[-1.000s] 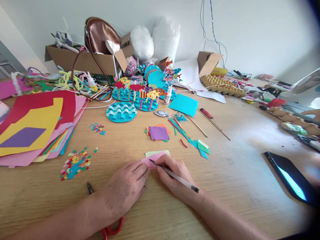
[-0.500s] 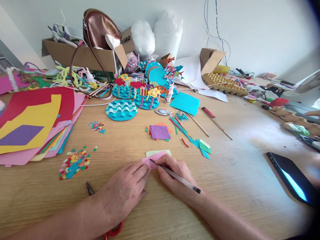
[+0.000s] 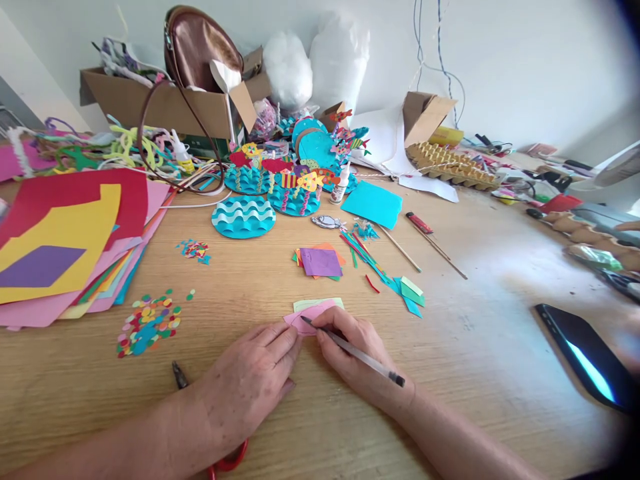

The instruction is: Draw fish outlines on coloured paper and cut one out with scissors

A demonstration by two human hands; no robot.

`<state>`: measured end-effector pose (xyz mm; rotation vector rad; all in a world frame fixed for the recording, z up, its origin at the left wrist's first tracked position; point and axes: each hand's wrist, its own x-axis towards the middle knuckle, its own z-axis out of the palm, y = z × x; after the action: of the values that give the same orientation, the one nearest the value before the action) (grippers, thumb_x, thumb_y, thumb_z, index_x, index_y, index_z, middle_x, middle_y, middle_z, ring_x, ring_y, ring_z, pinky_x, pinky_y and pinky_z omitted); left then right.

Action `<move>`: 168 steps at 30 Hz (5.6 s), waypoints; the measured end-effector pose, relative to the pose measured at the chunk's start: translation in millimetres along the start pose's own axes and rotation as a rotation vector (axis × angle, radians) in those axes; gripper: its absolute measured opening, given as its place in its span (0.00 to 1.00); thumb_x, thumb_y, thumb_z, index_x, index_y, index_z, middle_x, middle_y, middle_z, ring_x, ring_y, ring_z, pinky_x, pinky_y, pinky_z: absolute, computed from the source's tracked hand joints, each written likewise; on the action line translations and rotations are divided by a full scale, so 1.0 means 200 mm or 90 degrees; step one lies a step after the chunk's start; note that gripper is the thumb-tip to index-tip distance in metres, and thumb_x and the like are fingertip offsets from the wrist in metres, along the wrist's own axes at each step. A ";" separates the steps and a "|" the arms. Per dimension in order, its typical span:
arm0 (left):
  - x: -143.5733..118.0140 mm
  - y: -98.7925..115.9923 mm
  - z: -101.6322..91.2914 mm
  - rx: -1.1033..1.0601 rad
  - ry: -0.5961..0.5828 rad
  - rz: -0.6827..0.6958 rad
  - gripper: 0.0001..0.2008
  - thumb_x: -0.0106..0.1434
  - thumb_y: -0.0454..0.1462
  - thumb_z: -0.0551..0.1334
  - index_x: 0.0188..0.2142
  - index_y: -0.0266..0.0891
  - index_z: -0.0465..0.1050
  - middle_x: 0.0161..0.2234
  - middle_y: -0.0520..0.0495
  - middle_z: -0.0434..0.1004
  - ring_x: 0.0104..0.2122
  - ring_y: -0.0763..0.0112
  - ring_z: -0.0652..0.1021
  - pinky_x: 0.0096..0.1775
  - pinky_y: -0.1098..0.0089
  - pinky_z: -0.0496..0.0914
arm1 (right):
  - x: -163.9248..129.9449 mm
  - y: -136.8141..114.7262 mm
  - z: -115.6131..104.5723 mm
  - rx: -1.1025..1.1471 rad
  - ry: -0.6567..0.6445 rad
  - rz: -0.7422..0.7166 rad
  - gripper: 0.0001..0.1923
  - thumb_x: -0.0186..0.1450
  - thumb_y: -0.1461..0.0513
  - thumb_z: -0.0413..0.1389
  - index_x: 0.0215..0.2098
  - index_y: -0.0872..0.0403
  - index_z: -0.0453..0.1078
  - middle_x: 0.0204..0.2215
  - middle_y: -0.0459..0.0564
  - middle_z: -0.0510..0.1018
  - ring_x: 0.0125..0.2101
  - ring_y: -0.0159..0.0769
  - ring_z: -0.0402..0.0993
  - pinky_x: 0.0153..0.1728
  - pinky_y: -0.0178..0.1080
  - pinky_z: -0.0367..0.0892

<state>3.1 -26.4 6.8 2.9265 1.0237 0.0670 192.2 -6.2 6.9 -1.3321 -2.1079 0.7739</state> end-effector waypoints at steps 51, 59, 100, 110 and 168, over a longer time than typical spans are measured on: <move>-0.01 -0.01 0.00 -0.013 0.060 0.010 0.17 0.63 0.29 0.52 0.52 0.28 0.66 0.52 0.37 0.71 0.53 0.59 0.70 0.54 0.62 0.65 | -0.01 0.00 -0.01 0.045 0.015 -0.019 0.05 0.57 0.67 0.47 0.28 0.52 0.63 0.17 0.41 0.68 0.17 0.29 0.61 0.20 0.30 0.56; -0.02 -0.01 0.00 0.039 0.082 0.024 0.16 0.64 0.32 0.53 0.49 0.27 0.69 0.50 0.38 0.73 0.51 0.60 0.72 0.53 0.64 0.66 | -0.01 0.01 0.00 0.025 0.014 -0.020 0.06 0.56 0.68 0.48 0.28 0.52 0.63 0.20 0.43 0.72 0.18 0.29 0.64 0.21 0.30 0.58; -0.03 0.01 0.04 0.071 0.144 0.024 0.15 0.64 0.31 0.53 0.48 0.27 0.70 0.48 0.39 0.74 0.50 0.62 0.72 0.53 0.66 0.63 | -0.01 0.01 0.00 0.002 0.005 -0.024 0.06 0.56 0.68 0.47 0.28 0.52 0.63 0.20 0.43 0.72 0.19 0.30 0.65 0.22 0.31 0.58; -0.02 0.01 0.02 0.056 0.125 0.021 0.14 0.64 0.30 0.53 0.47 0.27 0.71 0.47 0.38 0.75 0.49 0.61 0.73 0.52 0.66 0.64 | -0.01 0.02 0.00 0.007 -0.003 -0.034 0.06 0.57 0.68 0.47 0.28 0.52 0.63 0.20 0.42 0.71 0.19 0.30 0.64 0.23 0.31 0.58; -0.03 0.01 0.03 0.066 0.119 0.025 0.14 0.64 0.31 0.54 0.47 0.28 0.71 0.49 0.40 0.74 0.51 0.62 0.71 0.55 0.67 0.62 | -0.01 0.01 -0.01 -0.003 -0.008 -0.027 0.06 0.57 0.69 0.48 0.28 0.52 0.63 0.19 0.42 0.70 0.19 0.29 0.64 0.22 0.31 0.57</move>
<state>-0.2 -31.1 0.1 3.0815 1.0223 0.3038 194.9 -6.7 7.1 -1.2835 -2.1432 0.7617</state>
